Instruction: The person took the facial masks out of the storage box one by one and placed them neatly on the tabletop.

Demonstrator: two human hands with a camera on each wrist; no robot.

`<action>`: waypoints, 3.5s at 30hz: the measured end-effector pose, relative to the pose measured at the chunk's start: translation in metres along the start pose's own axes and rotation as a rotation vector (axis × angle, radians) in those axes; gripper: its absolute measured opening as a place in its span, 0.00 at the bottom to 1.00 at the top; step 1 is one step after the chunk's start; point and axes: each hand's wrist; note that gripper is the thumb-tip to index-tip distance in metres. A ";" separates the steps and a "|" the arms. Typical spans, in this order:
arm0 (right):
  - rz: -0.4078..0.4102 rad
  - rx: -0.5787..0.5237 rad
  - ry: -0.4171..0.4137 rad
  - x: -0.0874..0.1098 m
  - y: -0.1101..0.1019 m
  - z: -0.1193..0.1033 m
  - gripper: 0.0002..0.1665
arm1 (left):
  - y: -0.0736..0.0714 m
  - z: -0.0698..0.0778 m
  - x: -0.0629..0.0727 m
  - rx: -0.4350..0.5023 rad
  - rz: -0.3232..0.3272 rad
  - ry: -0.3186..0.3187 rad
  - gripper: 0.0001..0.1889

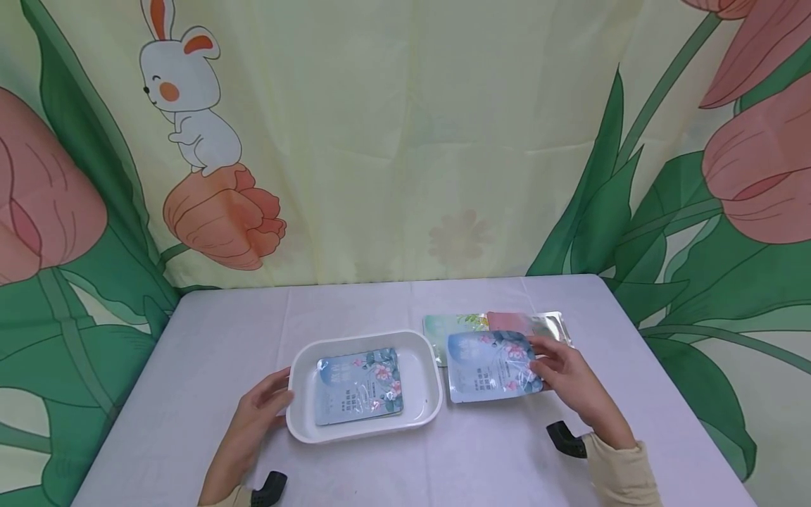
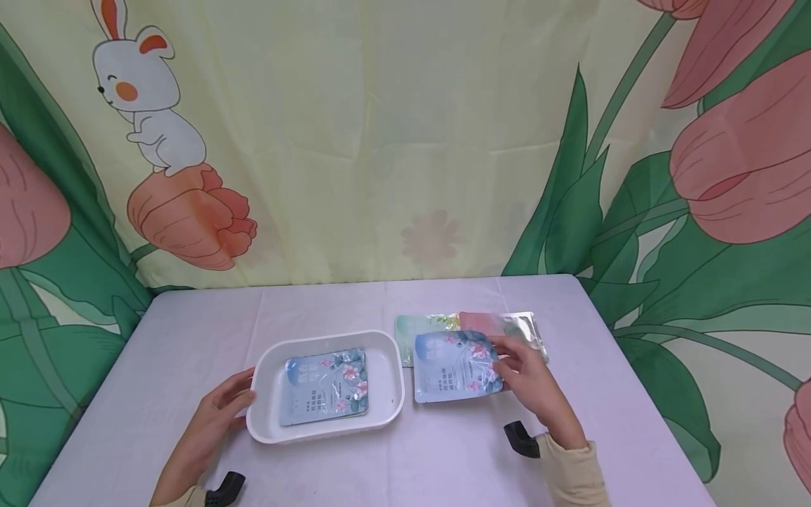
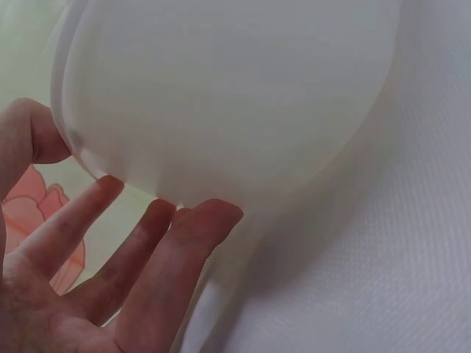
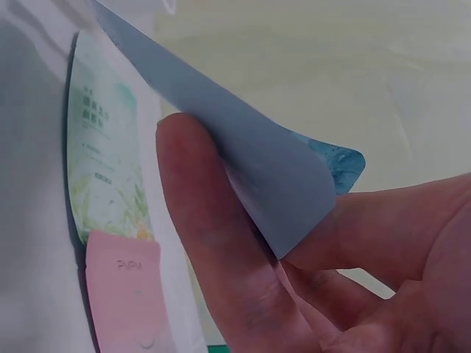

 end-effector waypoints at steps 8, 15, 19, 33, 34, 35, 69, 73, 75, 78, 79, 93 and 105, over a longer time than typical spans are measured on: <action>-0.022 0.003 0.017 -0.004 0.006 0.013 0.29 | 0.000 0.000 -0.001 -0.002 0.000 -0.009 0.30; -0.026 0.009 0.030 -0.006 0.011 0.023 0.29 | 0.000 0.000 -0.001 0.004 -0.004 -0.009 0.30; -0.052 -0.015 0.060 -0.006 0.015 0.028 0.30 | 0.000 0.000 -0.001 0.006 -0.004 -0.010 0.30; -0.078 -0.011 0.128 -0.006 0.025 0.043 0.34 | -0.002 0.000 0.001 0.011 -0.004 0.005 0.31; -0.079 -0.010 0.129 -0.006 0.026 0.044 0.34 | -0.002 0.000 0.001 0.012 -0.005 0.005 0.31; -0.078 -0.013 0.132 -0.006 0.026 0.045 0.34 | -0.002 0.000 0.001 0.013 -0.005 0.002 0.31; -0.059 0.116 0.003 0.002 0.036 0.043 0.29 | -0.002 -0.001 -0.002 0.005 -0.016 0.004 0.31; -0.049 0.134 0.011 0.003 0.041 0.040 0.27 | -0.001 -0.002 -0.002 0.008 -0.017 0.002 0.31; -0.046 0.146 0.012 0.003 0.043 0.039 0.27 | -0.001 -0.002 -0.002 0.007 -0.014 0.002 0.31; -0.041 0.180 0.004 0.003 0.046 0.036 0.27 | -0.001 -0.003 -0.002 0.006 -0.013 0.004 0.31; -0.041 0.192 -0.002 0.003 0.046 0.035 0.27 | -0.001 -0.003 -0.002 0.006 -0.012 0.004 0.32; 0.057 0.308 -0.060 0.004 0.045 0.030 0.29 | 0.000 -0.001 0.000 0.014 -0.005 0.017 0.31; 0.093 0.249 -0.136 0.002 0.052 0.005 0.33 | 0.000 -0.001 -0.001 0.026 -0.001 0.001 0.30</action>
Point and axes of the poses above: each hand's wrist, its own x-axis away from the middle knuckle, its own y-axis out of the palm, z = x × y, and after that the axes turned 14 degrees about z, right-handed
